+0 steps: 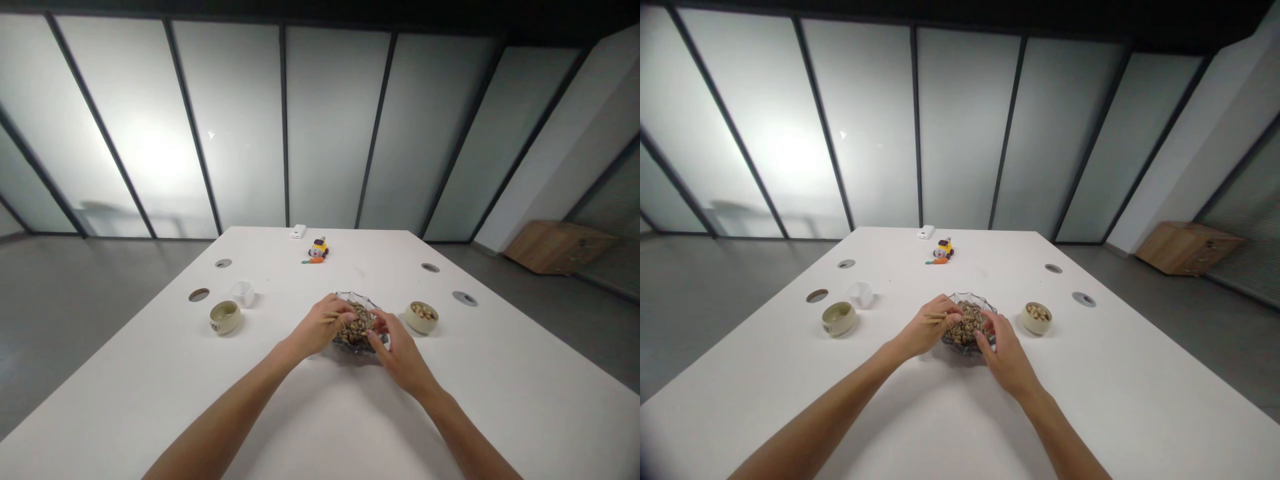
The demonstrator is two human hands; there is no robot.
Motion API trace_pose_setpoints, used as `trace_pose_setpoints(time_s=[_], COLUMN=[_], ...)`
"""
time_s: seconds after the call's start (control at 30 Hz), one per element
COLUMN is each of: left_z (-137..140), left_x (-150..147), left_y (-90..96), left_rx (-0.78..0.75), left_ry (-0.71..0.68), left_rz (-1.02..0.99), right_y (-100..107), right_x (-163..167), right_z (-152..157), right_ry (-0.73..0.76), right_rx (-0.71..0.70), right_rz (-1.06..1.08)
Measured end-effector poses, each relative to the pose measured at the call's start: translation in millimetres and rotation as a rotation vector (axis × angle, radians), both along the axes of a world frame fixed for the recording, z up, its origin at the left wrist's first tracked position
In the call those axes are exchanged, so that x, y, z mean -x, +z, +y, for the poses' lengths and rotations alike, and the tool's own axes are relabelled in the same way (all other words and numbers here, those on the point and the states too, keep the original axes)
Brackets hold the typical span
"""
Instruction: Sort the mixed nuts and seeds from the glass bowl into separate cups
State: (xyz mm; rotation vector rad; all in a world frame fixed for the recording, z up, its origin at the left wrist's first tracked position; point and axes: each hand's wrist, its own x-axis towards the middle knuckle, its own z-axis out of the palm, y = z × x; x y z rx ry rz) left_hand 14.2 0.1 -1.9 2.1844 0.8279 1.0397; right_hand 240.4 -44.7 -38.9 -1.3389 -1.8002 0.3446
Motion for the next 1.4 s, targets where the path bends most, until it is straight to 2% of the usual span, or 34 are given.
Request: trace_pose_setpoints(time_s=[0.17,0.43,0.6,0.7,0.8,0.97,1.4], left_z=[-1,2,3,3,6,15,16], left_x=[0,-1,5,16,30,46,55], left_y=[-1.2,-4.2,3.6,10.8,14.1,13.2,11.5], left_rx=[0.032,0.044,0.080,0.135,0.256,0.451,0.507], left_ry=[0.008,0.040,0.087,0.111,0.147,0.112,0.101], left_rz=[0.045,0.004,-0.011,-0.033,-0.098,-0.279,-0.267], right_y=[-1,2,-1,-3,-4,-1,-4], right_x=[0,0,-1,-2,-2,-1,-3], right_z=[0,0,0,1,1,1,1], right_ry=[-0.004,0.000,-0.006,-0.019,-0.020,-0.010,-0.008], right_rx=[-0.012,-0.014,0.000,0.015,0.019,0.010,0.028], right_rz=[0.004,0.000,0.006,0.011,0.004,-0.005,0.010])
